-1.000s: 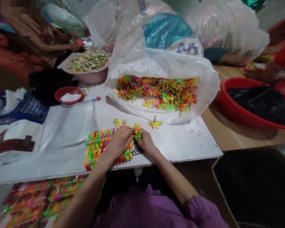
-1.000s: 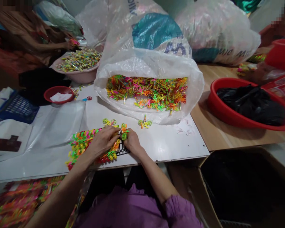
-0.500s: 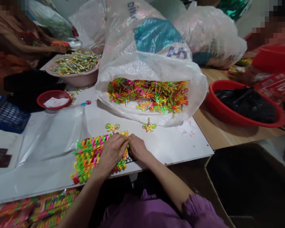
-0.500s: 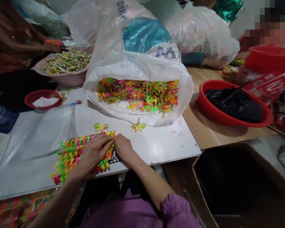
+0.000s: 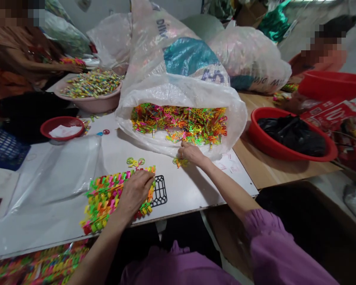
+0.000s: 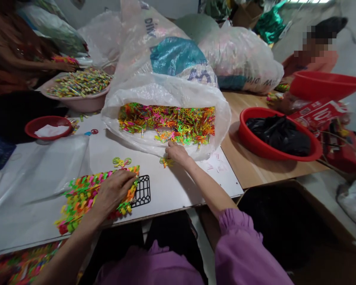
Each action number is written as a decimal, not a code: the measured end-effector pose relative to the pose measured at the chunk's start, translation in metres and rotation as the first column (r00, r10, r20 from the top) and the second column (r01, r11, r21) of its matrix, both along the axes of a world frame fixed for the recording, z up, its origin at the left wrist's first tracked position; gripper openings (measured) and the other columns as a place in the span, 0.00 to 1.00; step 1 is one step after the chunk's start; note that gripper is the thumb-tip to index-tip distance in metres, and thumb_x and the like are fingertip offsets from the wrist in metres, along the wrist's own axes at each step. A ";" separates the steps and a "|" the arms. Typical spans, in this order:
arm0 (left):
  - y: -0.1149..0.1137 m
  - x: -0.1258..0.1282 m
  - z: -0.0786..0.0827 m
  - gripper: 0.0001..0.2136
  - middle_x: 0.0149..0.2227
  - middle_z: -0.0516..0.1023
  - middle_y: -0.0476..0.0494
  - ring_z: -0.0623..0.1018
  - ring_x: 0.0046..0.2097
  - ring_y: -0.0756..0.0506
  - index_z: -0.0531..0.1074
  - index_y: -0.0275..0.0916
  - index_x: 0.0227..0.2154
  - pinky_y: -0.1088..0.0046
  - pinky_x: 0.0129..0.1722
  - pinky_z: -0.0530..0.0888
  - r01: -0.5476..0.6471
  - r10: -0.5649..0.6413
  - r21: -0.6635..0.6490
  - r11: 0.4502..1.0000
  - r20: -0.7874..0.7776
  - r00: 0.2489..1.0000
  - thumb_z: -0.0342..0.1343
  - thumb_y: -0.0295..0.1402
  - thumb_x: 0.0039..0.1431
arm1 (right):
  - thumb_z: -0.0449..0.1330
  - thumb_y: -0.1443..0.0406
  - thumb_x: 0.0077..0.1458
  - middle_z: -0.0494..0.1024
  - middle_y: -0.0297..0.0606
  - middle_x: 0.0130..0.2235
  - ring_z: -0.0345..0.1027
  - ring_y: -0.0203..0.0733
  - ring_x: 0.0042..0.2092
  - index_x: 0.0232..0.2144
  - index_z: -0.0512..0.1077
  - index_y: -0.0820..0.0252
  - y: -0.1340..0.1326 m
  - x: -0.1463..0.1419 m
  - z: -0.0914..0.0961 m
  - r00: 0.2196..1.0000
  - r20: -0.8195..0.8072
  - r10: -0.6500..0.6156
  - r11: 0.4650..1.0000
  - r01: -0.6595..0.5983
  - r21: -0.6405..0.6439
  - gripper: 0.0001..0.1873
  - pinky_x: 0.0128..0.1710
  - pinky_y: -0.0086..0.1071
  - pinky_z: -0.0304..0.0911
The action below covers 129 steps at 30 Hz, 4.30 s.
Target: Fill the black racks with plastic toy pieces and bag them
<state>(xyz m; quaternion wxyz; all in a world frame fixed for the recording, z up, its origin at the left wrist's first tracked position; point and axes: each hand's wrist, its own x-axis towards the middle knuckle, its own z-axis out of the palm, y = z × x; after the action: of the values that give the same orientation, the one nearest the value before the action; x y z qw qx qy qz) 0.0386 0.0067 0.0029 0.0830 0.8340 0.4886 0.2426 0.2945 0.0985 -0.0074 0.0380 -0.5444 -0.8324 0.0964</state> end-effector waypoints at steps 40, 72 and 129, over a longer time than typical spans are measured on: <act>-0.049 -0.002 0.019 0.10 0.40 0.75 0.44 0.72 0.44 0.46 0.68 0.38 0.43 0.67 0.45 0.69 0.081 -0.079 0.016 0.997 -0.089 0.993 0.47 0.30 0.60 | 0.52 0.66 0.49 0.70 0.36 0.30 0.64 0.38 0.32 0.30 0.65 0.59 -0.140 -0.116 -0.060 0.524 -0.791 -0.315 0.943 0.264 -0.201 0.04 0.32 0.30 0.60; -0.056 -0.004 -0.038 0.13 0.39 0.76 0.46 0.74 0.42 0.45 0.70 0.41 0.43 0.67 0.48 0.67 0.017 0.014 0.299 0.954 -0.101 0.995 0.44 0.25 0.60 | 0.55 0.67 0.51 0.73 0.33 0.31 0.65 0.36 0.30 0.33 0.69 0.58 -0.091 -0.078 -0.031 0.900 -0.433 0.053 0.970 -0.149 -0.192 0.06 0.27 0.25 0.55; 0.010 0.008 0.009 0.08 0.37 0.73 0.43 0.72 0.42 0.45 0.70 0.38 0.37 0.66 0.44 0.69 0.074 -0.078 -0.082 0.994 -0.045 0.996 0.47 0.31 0.60 | 0.51 0.72 0.47 0.69 0.33 0.31 0.61 0.35 0.33 0.30 0.67 0.60 -0.086 -0.101 -0.054 0.547 -0.797 -0.256 0.967 0.151 -0.207 0.08 0.33 0.27 0.58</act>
<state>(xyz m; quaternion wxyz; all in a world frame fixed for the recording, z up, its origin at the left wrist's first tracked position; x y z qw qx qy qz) 0.0466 0.0164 0.0122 0.1137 0.8535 0.4679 0.1992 0.1938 0.0130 -0.0615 0.3976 -0.5320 -0.6445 0.3788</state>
